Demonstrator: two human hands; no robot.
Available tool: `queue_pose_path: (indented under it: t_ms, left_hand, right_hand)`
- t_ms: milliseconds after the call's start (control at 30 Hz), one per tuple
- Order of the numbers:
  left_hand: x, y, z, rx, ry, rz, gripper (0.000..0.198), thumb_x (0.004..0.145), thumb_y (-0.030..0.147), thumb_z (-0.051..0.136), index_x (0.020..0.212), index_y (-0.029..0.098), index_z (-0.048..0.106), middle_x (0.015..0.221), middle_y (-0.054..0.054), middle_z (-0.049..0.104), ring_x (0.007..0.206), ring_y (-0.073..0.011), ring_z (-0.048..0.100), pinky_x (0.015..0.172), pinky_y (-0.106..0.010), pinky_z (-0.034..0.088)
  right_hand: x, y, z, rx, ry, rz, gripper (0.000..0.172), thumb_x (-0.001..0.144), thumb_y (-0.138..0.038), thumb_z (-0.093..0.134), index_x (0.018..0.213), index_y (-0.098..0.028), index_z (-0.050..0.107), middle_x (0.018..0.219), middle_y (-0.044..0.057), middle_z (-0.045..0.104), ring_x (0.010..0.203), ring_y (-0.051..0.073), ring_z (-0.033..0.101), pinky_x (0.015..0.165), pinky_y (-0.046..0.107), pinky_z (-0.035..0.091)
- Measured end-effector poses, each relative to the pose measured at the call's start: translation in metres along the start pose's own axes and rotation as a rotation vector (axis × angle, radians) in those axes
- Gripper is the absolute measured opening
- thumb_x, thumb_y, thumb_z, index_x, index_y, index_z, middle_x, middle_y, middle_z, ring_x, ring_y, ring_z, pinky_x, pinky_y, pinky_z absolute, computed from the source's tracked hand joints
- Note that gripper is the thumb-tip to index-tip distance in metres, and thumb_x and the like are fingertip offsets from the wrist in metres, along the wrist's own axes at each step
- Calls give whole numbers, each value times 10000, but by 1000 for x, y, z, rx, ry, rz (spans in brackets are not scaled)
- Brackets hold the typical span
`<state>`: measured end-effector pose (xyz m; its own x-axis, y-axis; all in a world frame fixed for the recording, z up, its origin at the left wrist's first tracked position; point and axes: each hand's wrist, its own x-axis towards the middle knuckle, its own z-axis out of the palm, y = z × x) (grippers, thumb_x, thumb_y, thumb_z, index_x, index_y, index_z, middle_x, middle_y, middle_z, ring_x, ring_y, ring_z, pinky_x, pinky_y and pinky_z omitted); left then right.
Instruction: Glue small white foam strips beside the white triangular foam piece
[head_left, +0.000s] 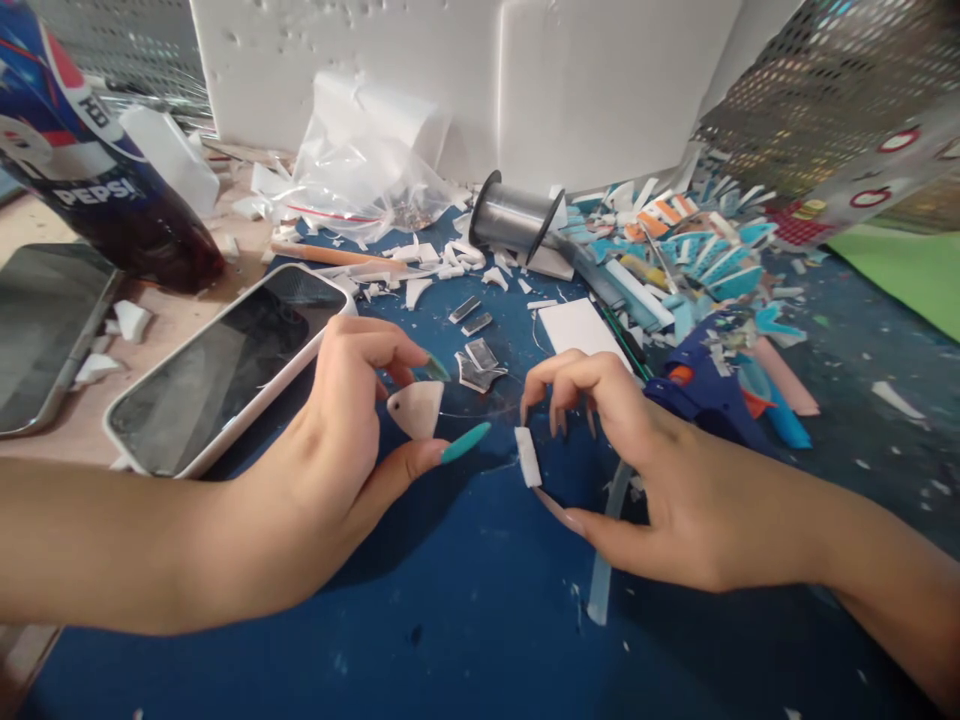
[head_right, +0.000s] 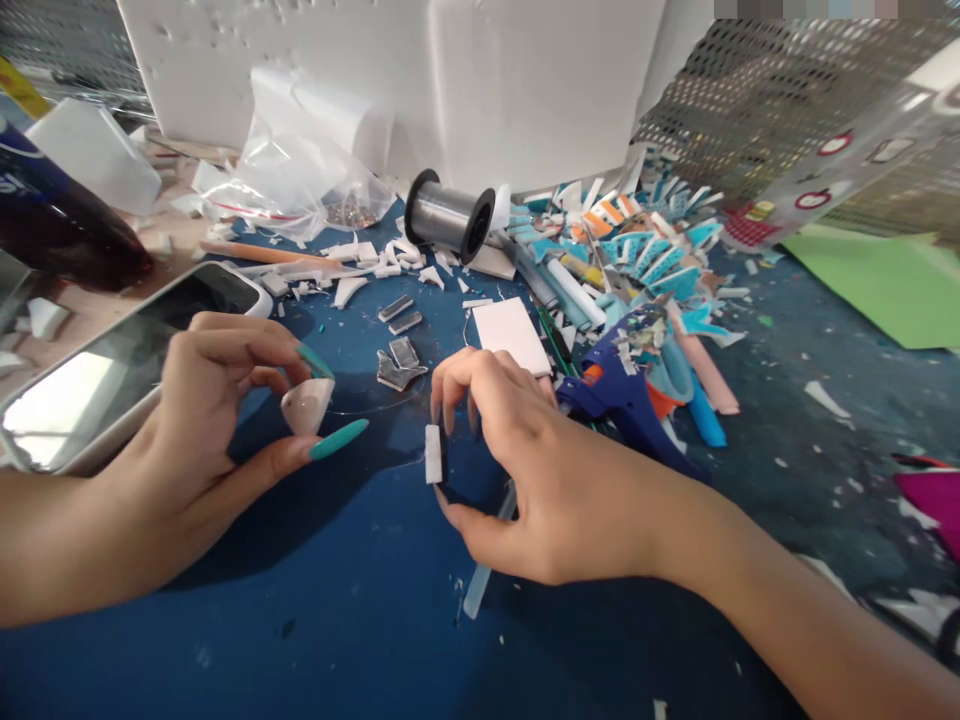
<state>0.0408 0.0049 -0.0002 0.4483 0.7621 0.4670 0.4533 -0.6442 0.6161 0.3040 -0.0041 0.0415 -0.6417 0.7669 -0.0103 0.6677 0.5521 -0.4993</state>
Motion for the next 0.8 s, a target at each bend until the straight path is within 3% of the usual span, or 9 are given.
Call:
queue_pose_path:
  t_ms: [200,367,633,800]
  left_hand:
    - [2,5,0,268,-95,82,263,892,109,489,1137,142,396,1153,-161,463,1101,-297,478,904,-503,474]
    - [2,12,-7,182,-205,271,246,907,134,527,1138,137,445,1137,-139,577,1039,-293,473,866,-495,435]
    - [-1,15,-7,117,-245,267,223,886,129,490,1103,178,484,1071,-116,624,1043,-320,496,840,-519,433]
    - [2,13,-9,122,-225,329,309,841,89,549,1134,115,451,1096,-160,596,1038,-309,499,873,-498,444]
  right_hand:
    - [0,2,-5,9,-44,-17,406,776,-208,619,1083,-231,354,1077,73,471,919,201,519,769,367,474]
    - [-1,-1,-3,35,2,-2,369,769,-194,589,1070,-230,377,1078,62,471,930,198,506,776,355,456]
    - [-5,-5,-11,-77,-57,-9,392,766,-181,589,1055,-246,333,1086,77,471,985,236,523,780,384,489]
    - [-8,-4,-23,-80,97,-45,477,746,-176,635,1086,-274,315,1105,76,457,942,229,527,801,388,514]
